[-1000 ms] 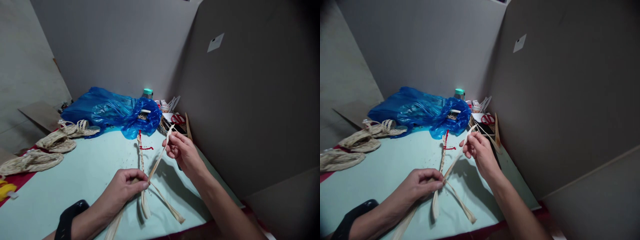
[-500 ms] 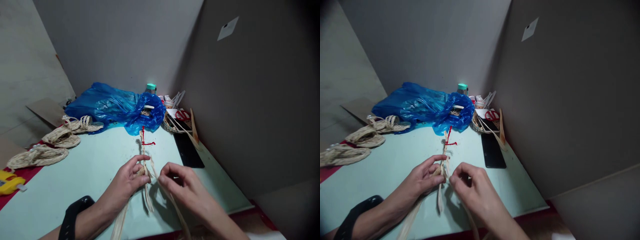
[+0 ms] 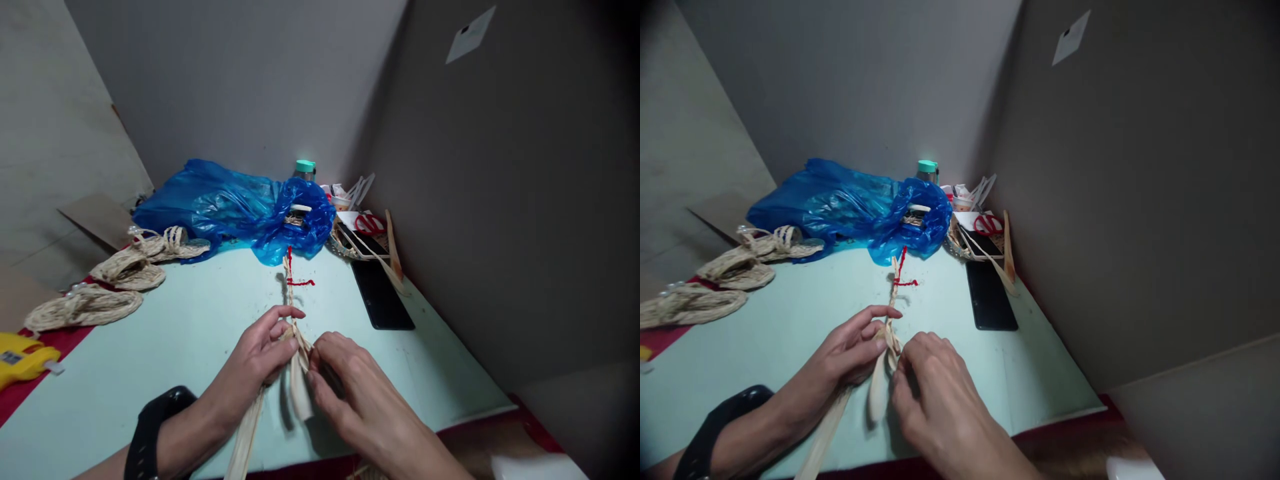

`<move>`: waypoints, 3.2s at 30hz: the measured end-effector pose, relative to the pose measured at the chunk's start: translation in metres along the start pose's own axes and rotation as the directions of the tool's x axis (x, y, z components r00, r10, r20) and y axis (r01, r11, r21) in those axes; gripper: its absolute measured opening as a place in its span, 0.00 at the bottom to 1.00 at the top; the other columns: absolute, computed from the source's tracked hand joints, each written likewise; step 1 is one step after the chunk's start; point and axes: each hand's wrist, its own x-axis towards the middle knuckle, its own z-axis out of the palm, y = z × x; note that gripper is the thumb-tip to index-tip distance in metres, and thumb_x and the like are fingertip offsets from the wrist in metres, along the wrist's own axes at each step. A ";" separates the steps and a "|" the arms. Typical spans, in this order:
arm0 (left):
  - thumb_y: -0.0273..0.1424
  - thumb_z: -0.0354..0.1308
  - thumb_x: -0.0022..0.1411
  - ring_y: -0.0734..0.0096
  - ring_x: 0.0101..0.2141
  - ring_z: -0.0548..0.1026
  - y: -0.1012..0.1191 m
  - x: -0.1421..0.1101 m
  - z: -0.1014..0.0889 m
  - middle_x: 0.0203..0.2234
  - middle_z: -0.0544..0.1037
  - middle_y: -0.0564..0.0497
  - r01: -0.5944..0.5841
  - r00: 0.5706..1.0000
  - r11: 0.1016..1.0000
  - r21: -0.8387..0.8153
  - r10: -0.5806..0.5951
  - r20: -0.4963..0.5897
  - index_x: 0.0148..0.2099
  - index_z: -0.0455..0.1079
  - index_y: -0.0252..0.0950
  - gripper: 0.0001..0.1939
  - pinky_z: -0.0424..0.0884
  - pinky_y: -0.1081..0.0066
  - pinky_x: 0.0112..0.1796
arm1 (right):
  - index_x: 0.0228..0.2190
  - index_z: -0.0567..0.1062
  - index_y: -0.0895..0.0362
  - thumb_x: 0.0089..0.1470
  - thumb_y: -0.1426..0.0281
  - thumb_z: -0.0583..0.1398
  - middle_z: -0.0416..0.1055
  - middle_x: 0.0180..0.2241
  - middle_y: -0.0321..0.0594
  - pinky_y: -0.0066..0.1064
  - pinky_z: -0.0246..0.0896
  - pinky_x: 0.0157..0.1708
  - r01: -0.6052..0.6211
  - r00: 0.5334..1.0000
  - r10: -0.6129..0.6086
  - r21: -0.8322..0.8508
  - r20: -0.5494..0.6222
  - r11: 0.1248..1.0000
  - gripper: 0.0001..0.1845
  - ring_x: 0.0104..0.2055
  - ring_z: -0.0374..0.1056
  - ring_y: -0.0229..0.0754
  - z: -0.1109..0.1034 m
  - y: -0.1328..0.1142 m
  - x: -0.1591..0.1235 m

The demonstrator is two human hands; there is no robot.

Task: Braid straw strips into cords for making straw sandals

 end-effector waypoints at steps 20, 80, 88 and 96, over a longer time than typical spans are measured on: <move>0.28 0.57 0.58 0.84 0.20 0.59 -0.005 0.003 0.000 0.27 0.69 0.58 -0.018 1.000 0.997 -0.080 0.018 -0.007 0.50 0.61 0.39 0.17 0.49 0.77 0.21 | 0.41 0.66 0.54 0.61 0.63 0.56 0.69 0.36 0.36 0.27 0.57 0.33 -0.040 0.989 -0.021 0.415 0.143 0.909 0.09 0.34 0.66 0.38 -0.016 0.015 0.024; 0.32 0.44 0.66 0.62 0.26 0.75 0.012 -0.042 0.014 0.25 0.78 0.47 -0.034 0.981 0.409 0.912 0.188 -0.048 0.32 0.67 0.37 0.13 0.63 0.68 0.29 | 0.21 0.74 0.61 0.50 0.69 0.59 0.69 0.18 0.36 0.26 0.51 0.24 -0.064 0.995 0.099 0.645 -0.018 0.762 0.11 0.21 0.60 0.34 0.024 0.010 0.041; 0.15 0.44 0.51 0.44 0.33 0.77 -0.013 -0.038 0.041 0.36 0.77 0.34 -0.121 0.988 -0.171 0.978 0.074 0.136 0.52 0.66 0.26 0.26 0.69 0.55 0.30 | 0.24 0.73 0.62 0.47 0.69 0.62 0.75 0.26 0.45 0.26 0.55 0.27 -0.184 0.983 0.083 0.858 0.165 0.479 0.08 0.24 0.63 0.34 0.015 0.011 0.040; 0.28 0.44 0.66 0.50 0.35 0.76 0.010 -0.041 0.029 0.37 0.77 0.40 -0.131 0.988 0.056 0.990 0.094 0.126 0.46 0.72 0.34 0.16 0.68 0.57 0.34 | 0.25 0.73 0.63 0.52 0.71 0.61 0.72 0.24 0.39 0.23 0.41 0.20 -0.135 0.990 0.030 0.869 0.137 0.476 0.07 0.20 0.51 0.29 0.011 0.022 0.039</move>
